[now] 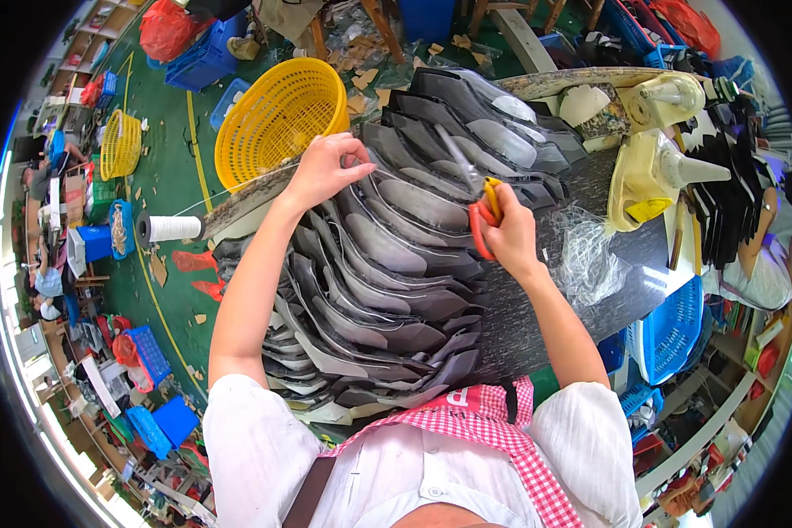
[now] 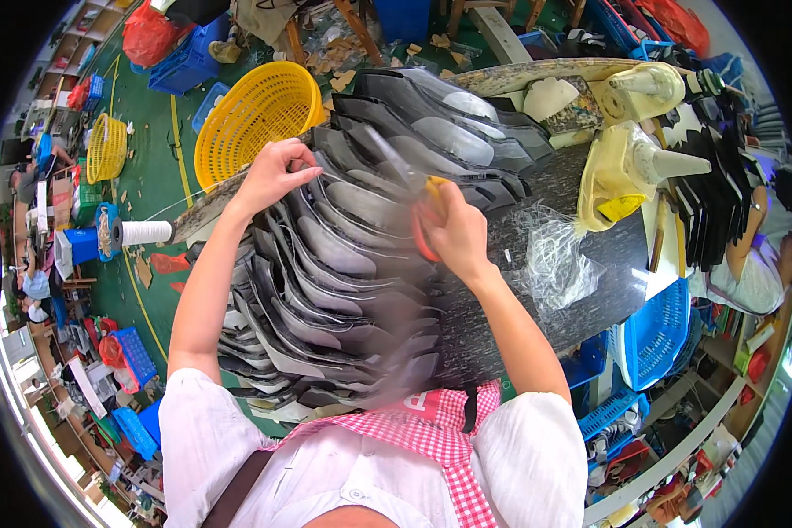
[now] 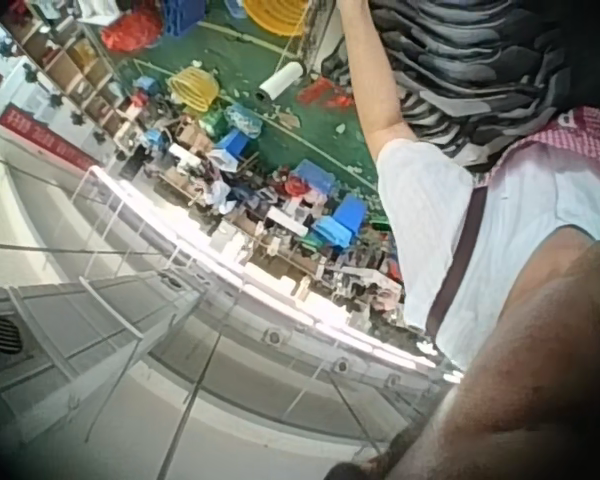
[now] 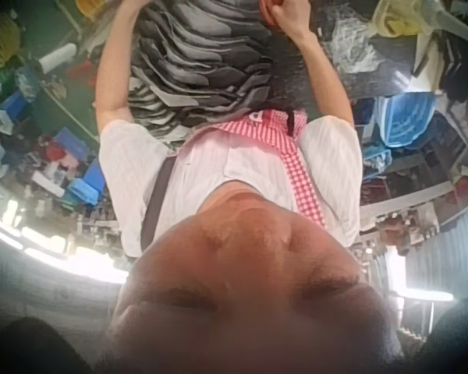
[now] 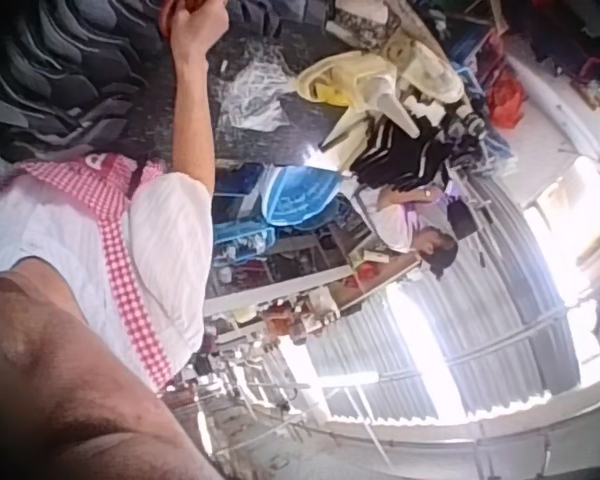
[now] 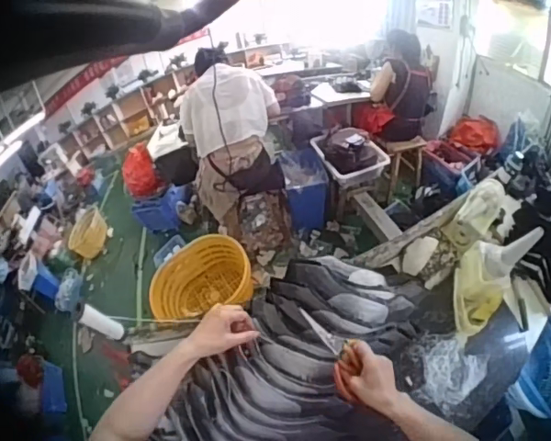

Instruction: Cutting off excess thread and separating shoe upper components using scissors.

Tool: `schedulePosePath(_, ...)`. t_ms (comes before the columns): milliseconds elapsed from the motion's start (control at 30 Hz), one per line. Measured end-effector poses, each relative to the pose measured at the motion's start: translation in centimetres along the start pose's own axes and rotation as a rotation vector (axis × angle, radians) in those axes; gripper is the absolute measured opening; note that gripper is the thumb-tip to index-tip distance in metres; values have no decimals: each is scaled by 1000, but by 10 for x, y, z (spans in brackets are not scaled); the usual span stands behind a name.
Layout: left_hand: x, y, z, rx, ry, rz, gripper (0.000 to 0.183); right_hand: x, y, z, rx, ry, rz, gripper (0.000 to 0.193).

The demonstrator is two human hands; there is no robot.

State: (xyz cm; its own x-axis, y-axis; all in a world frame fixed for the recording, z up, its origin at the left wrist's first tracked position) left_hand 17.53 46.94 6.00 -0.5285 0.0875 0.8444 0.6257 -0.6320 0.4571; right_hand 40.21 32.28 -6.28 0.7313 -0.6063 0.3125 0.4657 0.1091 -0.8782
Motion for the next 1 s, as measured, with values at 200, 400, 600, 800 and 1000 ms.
schedulePosePath(200,-21,1,14,-380,159,451,30,18,8,12,302,68,-319,34)
schedulePosePath(400,5,-21,7,177,77,131,23,32,-66,39,484,-106,-365,50)
schedulePosePath(600,1,6,-7,-33,224,192,25,-44,-88,67,496,-481,-641,47)
schedulePosePath(800,-1,65,-70,147,335,-476,36,13,-51,20,-22,-460,-80,39)
schedulePosePath(1000,-53,156,-102,21,113,-632,48,31,-51,-41,-473,-364,844,30)
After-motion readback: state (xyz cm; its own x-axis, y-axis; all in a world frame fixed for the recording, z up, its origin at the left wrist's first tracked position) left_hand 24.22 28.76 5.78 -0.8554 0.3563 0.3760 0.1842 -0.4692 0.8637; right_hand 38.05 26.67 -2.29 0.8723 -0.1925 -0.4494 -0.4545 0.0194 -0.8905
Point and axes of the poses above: each hand's wrist, its own z-axis towards the middle knuckle, its own x-axis out of the back of the hand, y = z × x, the point moved 6 cm from there along z, towards the middle knuckle, and after that the axes turned 14 degrees about y, right-handed, at the moved point
